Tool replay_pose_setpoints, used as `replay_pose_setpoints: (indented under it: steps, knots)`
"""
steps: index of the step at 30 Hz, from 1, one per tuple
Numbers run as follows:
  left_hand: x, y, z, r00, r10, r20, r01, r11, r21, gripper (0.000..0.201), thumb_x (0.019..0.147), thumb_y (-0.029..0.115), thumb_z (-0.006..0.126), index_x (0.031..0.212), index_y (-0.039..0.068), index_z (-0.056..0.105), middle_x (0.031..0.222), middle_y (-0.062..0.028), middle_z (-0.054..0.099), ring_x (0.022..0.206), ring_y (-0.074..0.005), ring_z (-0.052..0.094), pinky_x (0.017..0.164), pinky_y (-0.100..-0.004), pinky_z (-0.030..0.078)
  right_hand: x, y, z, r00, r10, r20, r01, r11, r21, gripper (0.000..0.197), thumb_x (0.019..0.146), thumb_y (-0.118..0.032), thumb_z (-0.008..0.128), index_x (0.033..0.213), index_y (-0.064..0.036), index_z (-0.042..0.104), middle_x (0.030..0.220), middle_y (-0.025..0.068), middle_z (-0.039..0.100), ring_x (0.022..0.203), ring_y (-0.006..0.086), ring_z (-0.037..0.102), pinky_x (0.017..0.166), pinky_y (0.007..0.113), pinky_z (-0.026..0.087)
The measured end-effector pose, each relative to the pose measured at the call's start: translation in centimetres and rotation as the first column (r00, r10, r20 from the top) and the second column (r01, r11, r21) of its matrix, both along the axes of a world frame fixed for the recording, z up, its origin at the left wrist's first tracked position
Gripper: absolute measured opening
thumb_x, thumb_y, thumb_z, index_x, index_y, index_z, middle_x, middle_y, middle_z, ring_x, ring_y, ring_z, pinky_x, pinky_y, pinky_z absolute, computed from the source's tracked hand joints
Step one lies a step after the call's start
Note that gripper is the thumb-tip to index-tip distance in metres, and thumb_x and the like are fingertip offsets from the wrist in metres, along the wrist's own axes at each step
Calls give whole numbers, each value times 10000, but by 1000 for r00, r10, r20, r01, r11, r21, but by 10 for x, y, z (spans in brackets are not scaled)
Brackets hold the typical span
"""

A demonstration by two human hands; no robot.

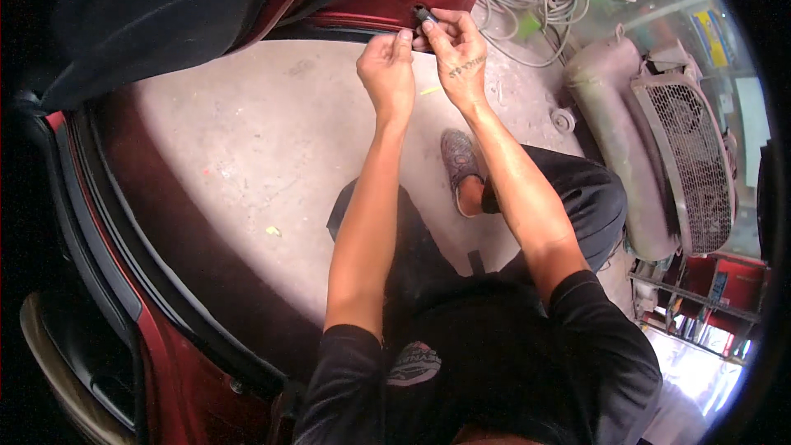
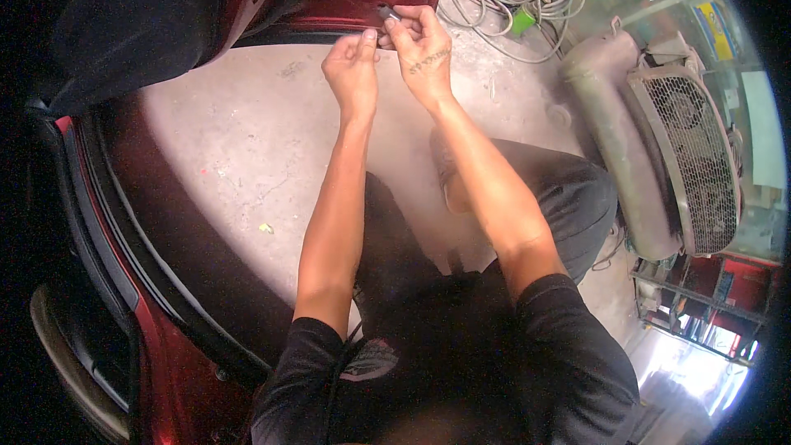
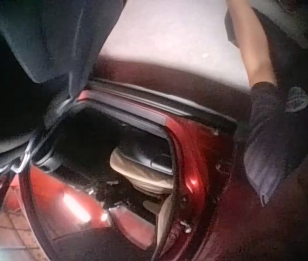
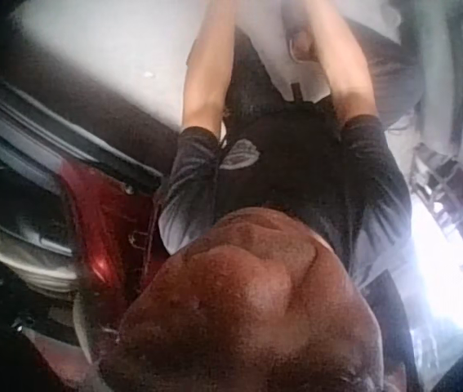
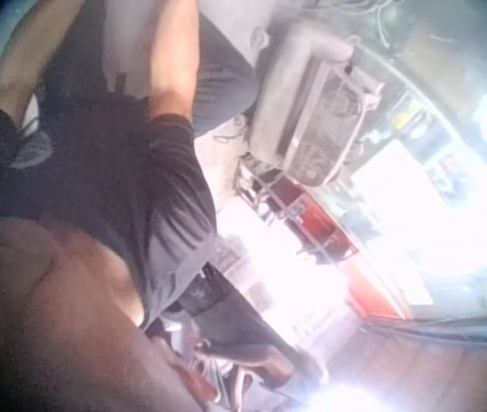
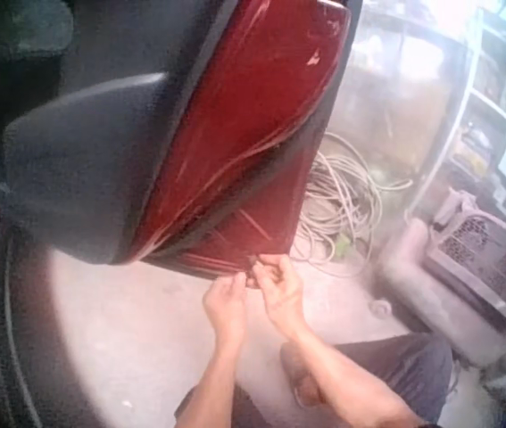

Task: The person installs plastic clips into the door frame of a red car, then moves to the trunk to install a rubber seal and additional clips. The person uses their hands to press the parts into place.

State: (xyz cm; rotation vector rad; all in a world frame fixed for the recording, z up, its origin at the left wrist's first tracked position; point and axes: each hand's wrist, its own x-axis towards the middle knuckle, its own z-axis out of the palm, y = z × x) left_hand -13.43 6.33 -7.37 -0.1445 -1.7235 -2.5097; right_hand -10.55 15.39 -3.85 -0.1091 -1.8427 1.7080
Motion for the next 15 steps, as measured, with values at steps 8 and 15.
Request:
replay_pose_setpoints:
  steps: [8, 15]
  knots:
    - [-20, -9, 21, 910, -404, 89, 369, 889, 271, 173, 928, 89, 699, 1056, -25, 724, 783, -5, 681, 565, -16, 500, 457, -191, 354, 1, 5, 0, 999, 33, -2, -33, 999, 4, 200, 972, -47, 611, 1123, 79, 580, 904, 147, 714, 760, 148, 697, 671, 269, 579]
    - [-24, -12, 18, 884, -458, 93, 395, 839, 375, 191, 906, 108, 729, 1034, -33, 711, 694, 23, 620, 464, 6, 388, 389, -179, 252, 5, -5, 2, 992, -123, -18, 123, 951, 285, 232, 948, -85, 642, 1122, 66, 619, 875, 147, 721, 739, 172, 703, 653, 293, 565]
